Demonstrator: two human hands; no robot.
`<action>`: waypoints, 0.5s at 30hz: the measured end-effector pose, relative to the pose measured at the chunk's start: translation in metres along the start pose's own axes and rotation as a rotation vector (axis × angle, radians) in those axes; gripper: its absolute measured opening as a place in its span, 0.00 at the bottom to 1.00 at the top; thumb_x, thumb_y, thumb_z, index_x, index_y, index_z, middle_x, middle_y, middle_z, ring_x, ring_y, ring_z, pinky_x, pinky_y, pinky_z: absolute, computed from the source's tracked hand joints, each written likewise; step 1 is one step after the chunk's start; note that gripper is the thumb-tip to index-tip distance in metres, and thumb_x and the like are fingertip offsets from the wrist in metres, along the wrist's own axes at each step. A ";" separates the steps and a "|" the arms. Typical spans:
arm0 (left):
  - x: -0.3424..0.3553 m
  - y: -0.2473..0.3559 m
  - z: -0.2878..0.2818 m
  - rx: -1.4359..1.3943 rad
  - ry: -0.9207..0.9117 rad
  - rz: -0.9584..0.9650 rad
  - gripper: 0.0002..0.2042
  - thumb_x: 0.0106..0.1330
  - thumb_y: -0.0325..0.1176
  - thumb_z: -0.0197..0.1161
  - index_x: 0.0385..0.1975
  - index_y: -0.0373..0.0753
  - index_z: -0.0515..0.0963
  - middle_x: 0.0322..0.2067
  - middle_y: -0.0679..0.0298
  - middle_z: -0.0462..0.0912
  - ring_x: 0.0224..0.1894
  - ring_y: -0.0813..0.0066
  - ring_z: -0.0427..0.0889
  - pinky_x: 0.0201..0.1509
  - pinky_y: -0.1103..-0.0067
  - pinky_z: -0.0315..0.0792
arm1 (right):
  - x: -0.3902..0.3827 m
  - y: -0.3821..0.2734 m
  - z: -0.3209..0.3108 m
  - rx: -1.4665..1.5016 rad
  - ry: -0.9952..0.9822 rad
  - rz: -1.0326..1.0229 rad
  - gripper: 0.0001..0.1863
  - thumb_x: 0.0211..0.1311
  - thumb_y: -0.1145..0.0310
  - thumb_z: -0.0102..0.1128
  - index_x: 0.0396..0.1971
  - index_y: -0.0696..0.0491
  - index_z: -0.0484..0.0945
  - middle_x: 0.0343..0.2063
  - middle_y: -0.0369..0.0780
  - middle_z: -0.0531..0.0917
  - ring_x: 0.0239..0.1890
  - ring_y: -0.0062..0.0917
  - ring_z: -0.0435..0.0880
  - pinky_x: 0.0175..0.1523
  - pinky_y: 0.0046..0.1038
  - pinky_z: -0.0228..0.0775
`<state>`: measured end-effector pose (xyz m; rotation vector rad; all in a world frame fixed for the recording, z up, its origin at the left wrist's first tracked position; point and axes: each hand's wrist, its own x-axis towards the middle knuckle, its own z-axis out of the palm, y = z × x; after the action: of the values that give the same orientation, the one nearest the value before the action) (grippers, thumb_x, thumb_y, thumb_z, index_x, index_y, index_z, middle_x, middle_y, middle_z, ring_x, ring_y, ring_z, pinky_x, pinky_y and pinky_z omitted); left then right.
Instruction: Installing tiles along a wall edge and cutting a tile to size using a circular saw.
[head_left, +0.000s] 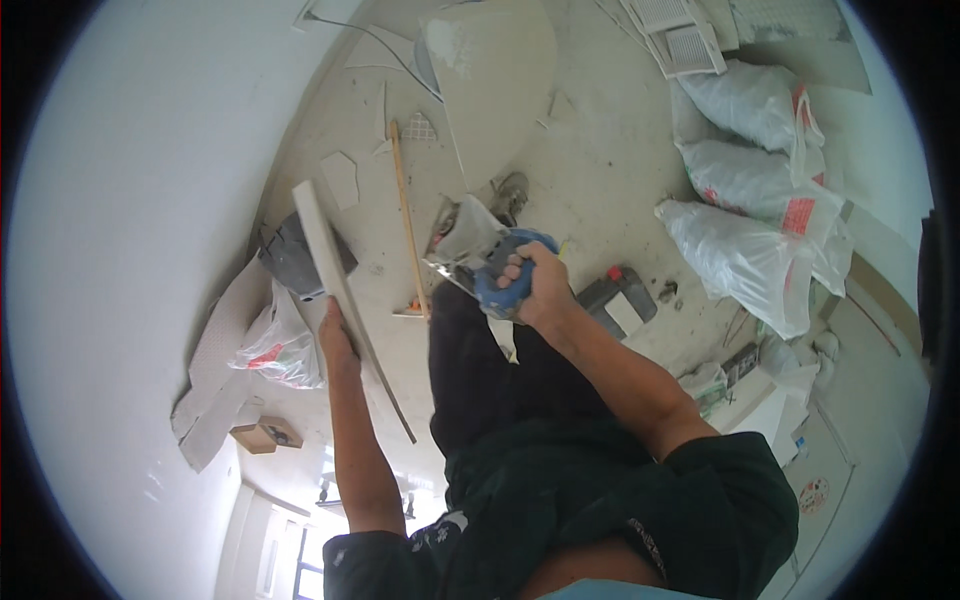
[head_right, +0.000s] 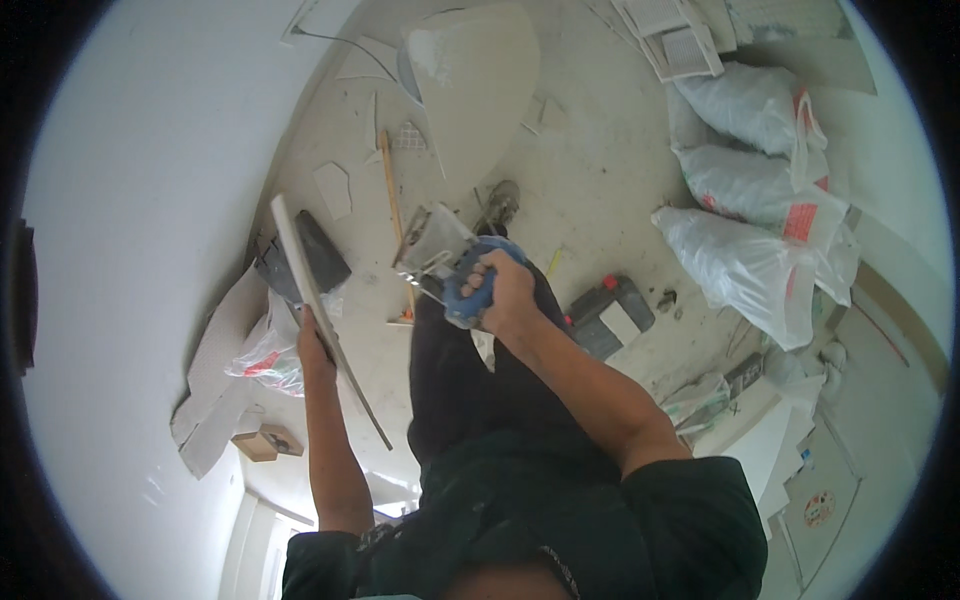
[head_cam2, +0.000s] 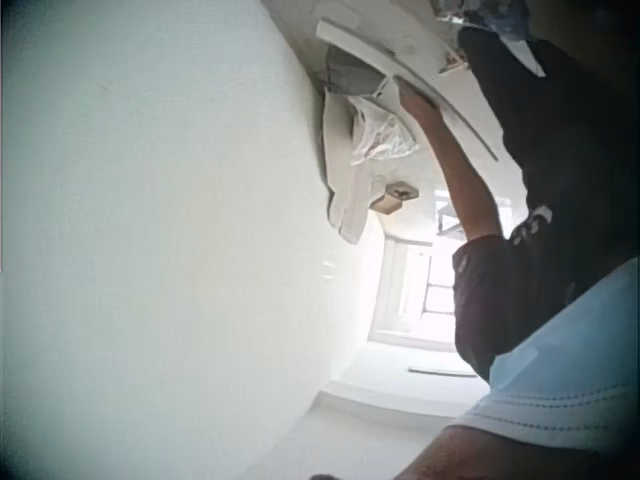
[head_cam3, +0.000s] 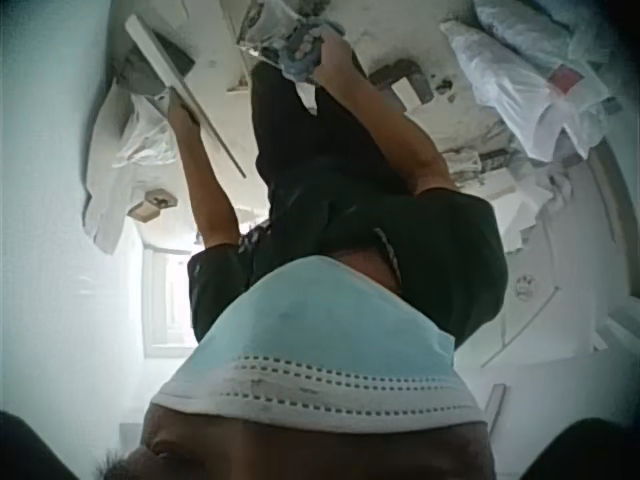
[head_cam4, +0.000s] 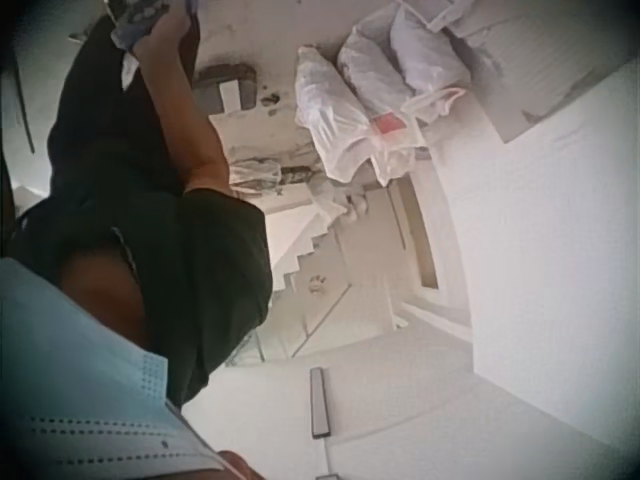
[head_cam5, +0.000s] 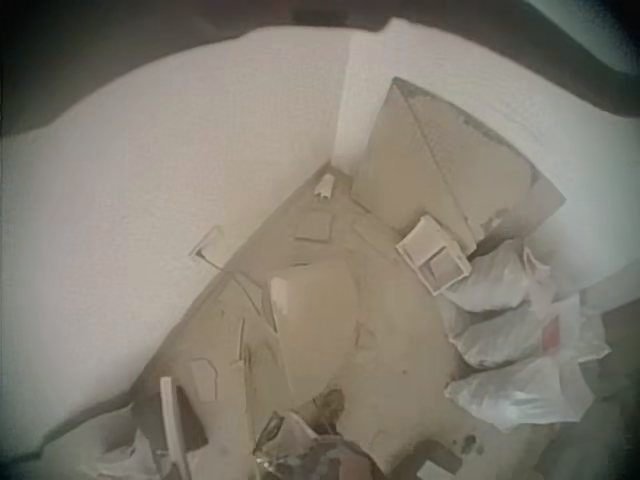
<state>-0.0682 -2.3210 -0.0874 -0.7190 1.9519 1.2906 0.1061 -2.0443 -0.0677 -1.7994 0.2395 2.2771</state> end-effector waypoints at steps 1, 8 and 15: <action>-0.006 0.011 -0.004 -0.033 0.024 -0.019 0.23 0.69 0.59 0.54 0.30 0.41 0.75 0.18 0.67 0.70 0.19 0.75 0.70 0.22 0.78 0.65 | -0.009 0.004 0.005 0.020 0.010 0.091 0.03 0.56 0.74 0.53 0.25 0.53 0.69 0.21 0.36 0.71 0.22 0.23 0.72 0.30 0.30 0.69; -0.011 0.096 -0.052 -0.151 0.054 0.067 0.27 0.74 0.54 0.49 0.54 0.33 0.73 0.44 0.59 0.79 0.46 0.70 0.78 0.53 0.72 0.73 | -0.084 -0.006 0.062 -0.143 -0.333 0.200 0.05 0.56 0.75 0.53 0.32 0.53 0.70 0.23 0.35 0.71 0.21 0.21 0.71 0.31 0.30 0.69; 0.013 0.157 -0.011 -0.010 -0.195 0.106 0.22 0.73 0.51 0.54 0.47 0.35 0.78 0.38 0.66 0.79 0.38 0.76 0.74 0.45 0.78 0.70 | -0.157 -0.088 0.088 -0.282 -0.480 -0.326 0.12 0.62 0.65 0.56 0.41 0.54 0.72 0.22 0.36 0.72 0.20 0.24 0.72 0.29 0.32 0.68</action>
<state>-0.1971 -2.2764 -0.0069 -0.4799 1.8473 1.3800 0.0824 -1.9485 0.1069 -1.2177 -0.4426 2.4886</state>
